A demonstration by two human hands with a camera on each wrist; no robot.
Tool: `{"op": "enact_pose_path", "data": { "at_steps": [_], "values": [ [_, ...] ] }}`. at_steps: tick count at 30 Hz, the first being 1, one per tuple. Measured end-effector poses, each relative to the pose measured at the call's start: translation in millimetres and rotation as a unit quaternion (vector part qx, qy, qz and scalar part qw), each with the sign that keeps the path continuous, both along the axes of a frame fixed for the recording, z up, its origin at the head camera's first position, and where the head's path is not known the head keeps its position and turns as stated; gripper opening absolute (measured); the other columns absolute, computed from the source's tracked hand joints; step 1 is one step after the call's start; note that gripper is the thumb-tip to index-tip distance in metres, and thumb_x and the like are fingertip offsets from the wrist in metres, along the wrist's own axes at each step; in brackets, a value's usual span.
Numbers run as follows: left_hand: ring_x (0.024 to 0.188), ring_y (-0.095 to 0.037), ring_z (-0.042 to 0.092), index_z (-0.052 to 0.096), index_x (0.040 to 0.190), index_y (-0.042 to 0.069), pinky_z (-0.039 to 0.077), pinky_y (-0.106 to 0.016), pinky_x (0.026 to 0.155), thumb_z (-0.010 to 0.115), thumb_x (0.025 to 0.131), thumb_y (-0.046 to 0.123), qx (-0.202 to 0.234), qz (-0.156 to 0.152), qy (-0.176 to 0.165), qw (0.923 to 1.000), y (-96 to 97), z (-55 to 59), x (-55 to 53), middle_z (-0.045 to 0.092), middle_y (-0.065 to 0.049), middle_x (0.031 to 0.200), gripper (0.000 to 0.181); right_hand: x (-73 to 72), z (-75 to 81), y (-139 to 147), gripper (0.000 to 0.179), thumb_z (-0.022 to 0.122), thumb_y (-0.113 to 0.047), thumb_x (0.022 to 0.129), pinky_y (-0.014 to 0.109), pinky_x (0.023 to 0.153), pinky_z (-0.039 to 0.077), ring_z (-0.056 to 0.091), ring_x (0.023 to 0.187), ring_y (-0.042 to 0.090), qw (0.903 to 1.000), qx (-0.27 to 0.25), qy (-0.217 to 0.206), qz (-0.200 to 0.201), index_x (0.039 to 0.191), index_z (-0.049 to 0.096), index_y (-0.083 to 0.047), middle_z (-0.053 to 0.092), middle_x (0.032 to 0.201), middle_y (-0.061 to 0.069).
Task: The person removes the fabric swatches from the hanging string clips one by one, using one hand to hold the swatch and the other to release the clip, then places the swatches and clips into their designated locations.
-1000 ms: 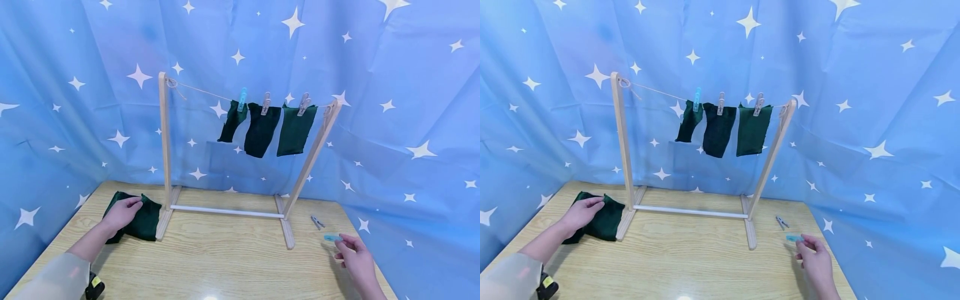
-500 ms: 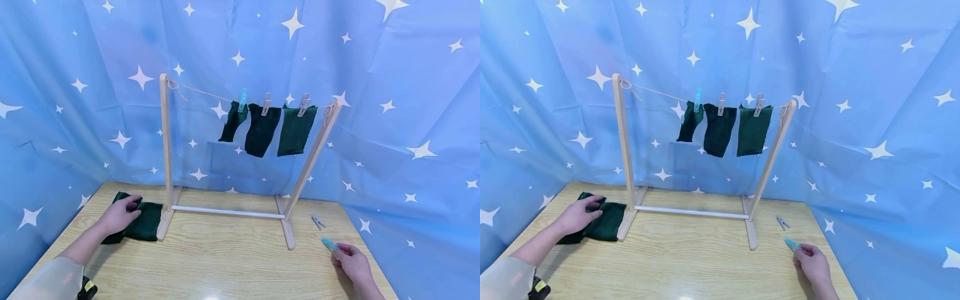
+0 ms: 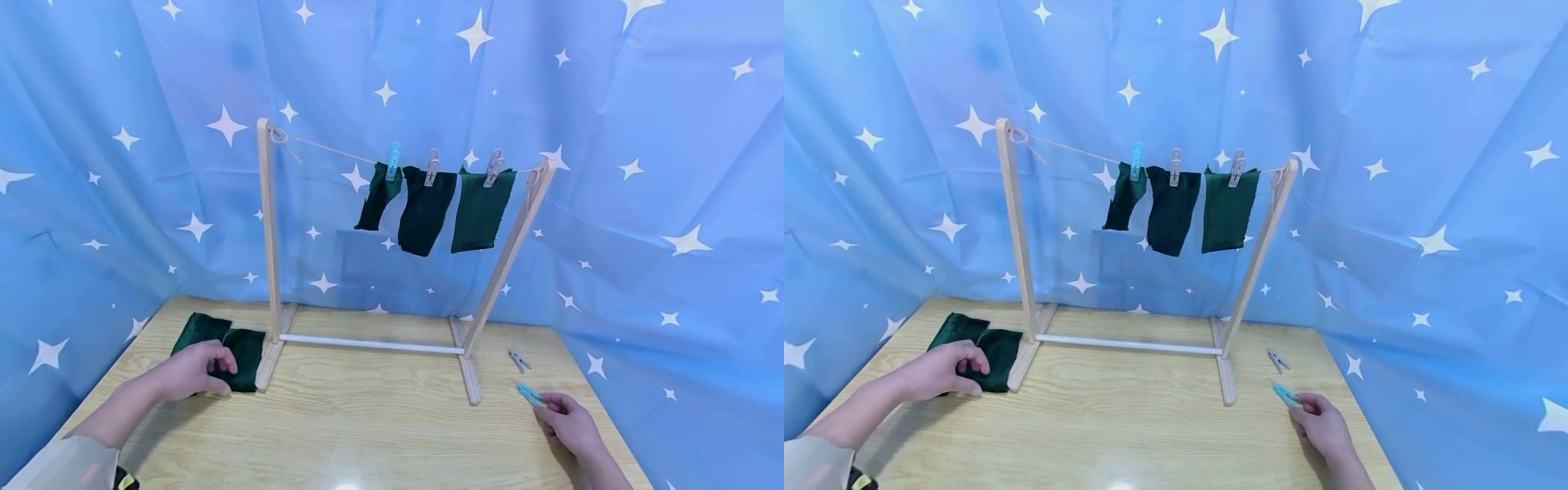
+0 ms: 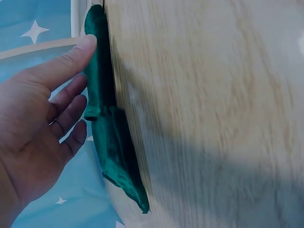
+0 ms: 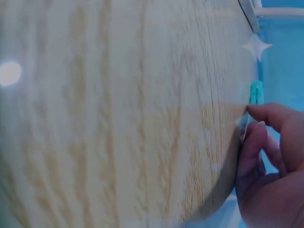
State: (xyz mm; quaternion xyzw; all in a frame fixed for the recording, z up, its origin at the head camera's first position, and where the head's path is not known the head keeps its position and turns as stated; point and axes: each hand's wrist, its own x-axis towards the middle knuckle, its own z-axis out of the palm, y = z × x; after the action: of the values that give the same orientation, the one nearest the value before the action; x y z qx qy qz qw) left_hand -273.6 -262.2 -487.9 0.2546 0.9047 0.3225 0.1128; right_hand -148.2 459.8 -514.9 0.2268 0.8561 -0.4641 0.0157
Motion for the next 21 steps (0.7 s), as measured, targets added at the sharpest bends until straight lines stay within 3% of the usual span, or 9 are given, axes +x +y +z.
{"op": "enact_pose_path", "data": {
  "at_steps": [6, 16, 21],
  "values": [
    [0.086, -0.007, 0.048, 0.072, 0.097, 0.017, 0.044, -0.028, 0.072, 0.088, 0.092, 0.016, -0.017, -0.016, 0.010, 0.9997, -1.0, -2.5, 1.1, 0.059, 0.001, 0.100, 0.017, -0.9, -0.8, 0.1, 0.052, 0.071, -0.020, 0.106, 0.027, 0.061, 0.053, 0.059, 0.077, 0.014, 0.9999, 0.012, -0.003, 0.002, 0.147, 0.054, 0.007, 0.055, 0.099, 0.001],
    [0.084, 0.001, 0.045, 0.074, 0.098, 0.018, 0.044, -0.027, 0.071, 0.069, 0.108, 0.013, -0.045, -0.043, 0.074, 0.9953, -1.2, -5.1, 0.2, 0.060, 0.007, 0.096, 0.012, -1.9, -3.4, 3.1, 0.054, 0.074, -0.026, 0.104, 0.030, 0.059, 0.052, 0.058, 0.076, 0.015, 0.9986, 0.052, 0.003, 0.006, 0.146, 0.058, 0.002, 0.056, 0.100, 0.002],
    [0.087, -0.006, 0.045, 0.070, 0.099, 0.018, 0.041, -0.028, 0.073, 0.081, 0.101, 0.024, -0.027, -0.048, 0.028, 0.9981, -2.2, -5.6, -0.5, 0.057, 0.003, 0.098, 0.012, -3.9, -1.0, 4.8, 0.060, 0.075, -0.035, 0.104, 0.032, 0.060, 0.053, 0.058, 0.077, 0.018, 0.9973, 0.072, -0.006, 0.017, 0.150, 0.057, -0.001, 0.058, 0.105, 0.006]
  ]
}}
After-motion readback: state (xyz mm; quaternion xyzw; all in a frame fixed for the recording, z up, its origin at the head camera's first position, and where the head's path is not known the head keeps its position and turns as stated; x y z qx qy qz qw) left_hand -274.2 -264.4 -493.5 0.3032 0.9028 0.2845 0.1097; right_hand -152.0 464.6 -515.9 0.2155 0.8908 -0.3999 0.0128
